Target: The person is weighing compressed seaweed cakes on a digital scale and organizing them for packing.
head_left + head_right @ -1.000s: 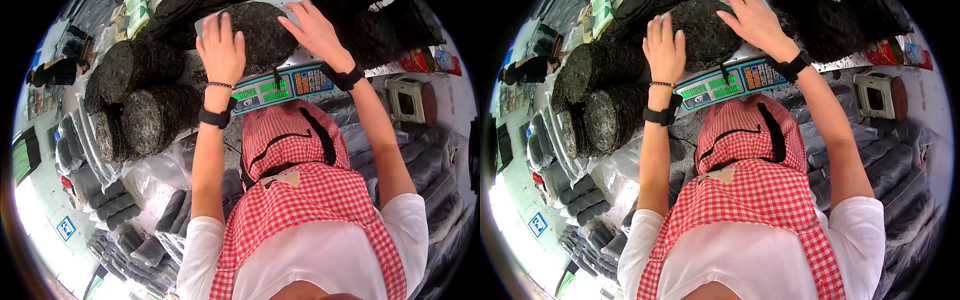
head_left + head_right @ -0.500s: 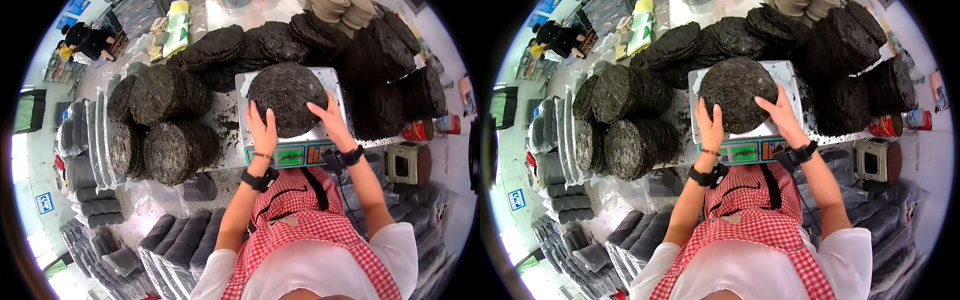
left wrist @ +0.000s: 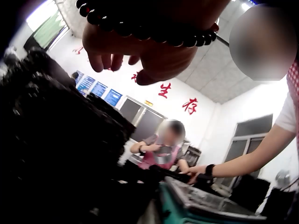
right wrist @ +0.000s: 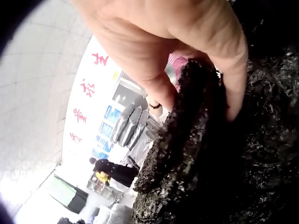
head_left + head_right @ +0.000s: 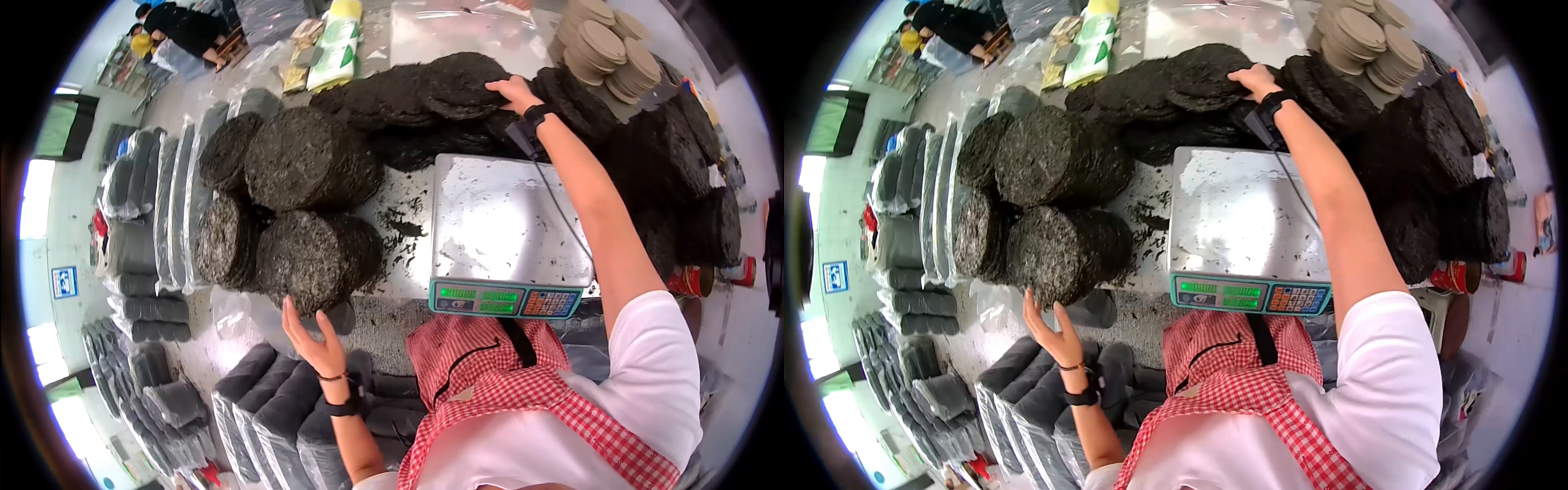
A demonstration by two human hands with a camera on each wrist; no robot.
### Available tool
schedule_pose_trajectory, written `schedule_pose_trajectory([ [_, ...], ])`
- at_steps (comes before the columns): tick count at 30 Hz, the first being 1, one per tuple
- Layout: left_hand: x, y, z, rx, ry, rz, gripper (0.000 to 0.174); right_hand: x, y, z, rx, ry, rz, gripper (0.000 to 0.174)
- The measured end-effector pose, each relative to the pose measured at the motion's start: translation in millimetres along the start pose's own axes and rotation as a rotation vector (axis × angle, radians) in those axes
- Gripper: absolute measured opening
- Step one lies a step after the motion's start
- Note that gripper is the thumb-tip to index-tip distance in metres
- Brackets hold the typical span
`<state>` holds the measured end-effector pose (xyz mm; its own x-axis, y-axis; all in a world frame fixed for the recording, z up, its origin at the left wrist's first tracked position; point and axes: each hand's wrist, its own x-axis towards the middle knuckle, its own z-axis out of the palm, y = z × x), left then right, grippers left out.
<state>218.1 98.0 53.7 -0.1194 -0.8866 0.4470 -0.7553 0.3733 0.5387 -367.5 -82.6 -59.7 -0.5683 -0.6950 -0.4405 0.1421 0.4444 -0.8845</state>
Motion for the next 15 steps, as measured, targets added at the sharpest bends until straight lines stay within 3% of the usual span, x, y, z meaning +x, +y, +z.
schedule_pose_trajectory([
  [2,15,-18,-17,0.19,-0.184,0.189,0.067,-28,-15,6,-0.229,0.124,-0.041,0.061],
  [5,48,-13,-24,0.485,-0.416,0.398,0.089,-26,-10,-14,-0.446,0.113,-0.147,0.086],
  [6,55,-15,-23,0.558,-0.475,0.434,0.092,-21,-9,-11,-0.753,0.412,-0.239,0.096],
  [7,56,-35,-17,0.527,-0.543,0.441,0.09,5,-3,-29,-0.786,0.369,-0.353,0.101],
  [8,58,-55,-12,0.483,-0.598,0.461,0.088,-45,-27,-21,-0.695,0.366,-0.407,0.096],
  [9,62,-60,-15,0.5,-0.591,0.439,0.088,-40,-22,-30,-0.696,0.432,-0.667,0.09],
  [10,65,-61,-16,0.501,-0.614,0.468,0.087,-54,-25,-35,-0.627,0.361,-0.775,0.081],
  [12,68,-66,-18,0.484,-0.641,0.511,0.087,-93,-17,-30,-0.427,0.244,-0.884,0.071],
  [15,72,-75,-21,0.482,-0.624,0.584,0.081,-184,-8,7,-0.361,0.16,-0.882,0.054],
])
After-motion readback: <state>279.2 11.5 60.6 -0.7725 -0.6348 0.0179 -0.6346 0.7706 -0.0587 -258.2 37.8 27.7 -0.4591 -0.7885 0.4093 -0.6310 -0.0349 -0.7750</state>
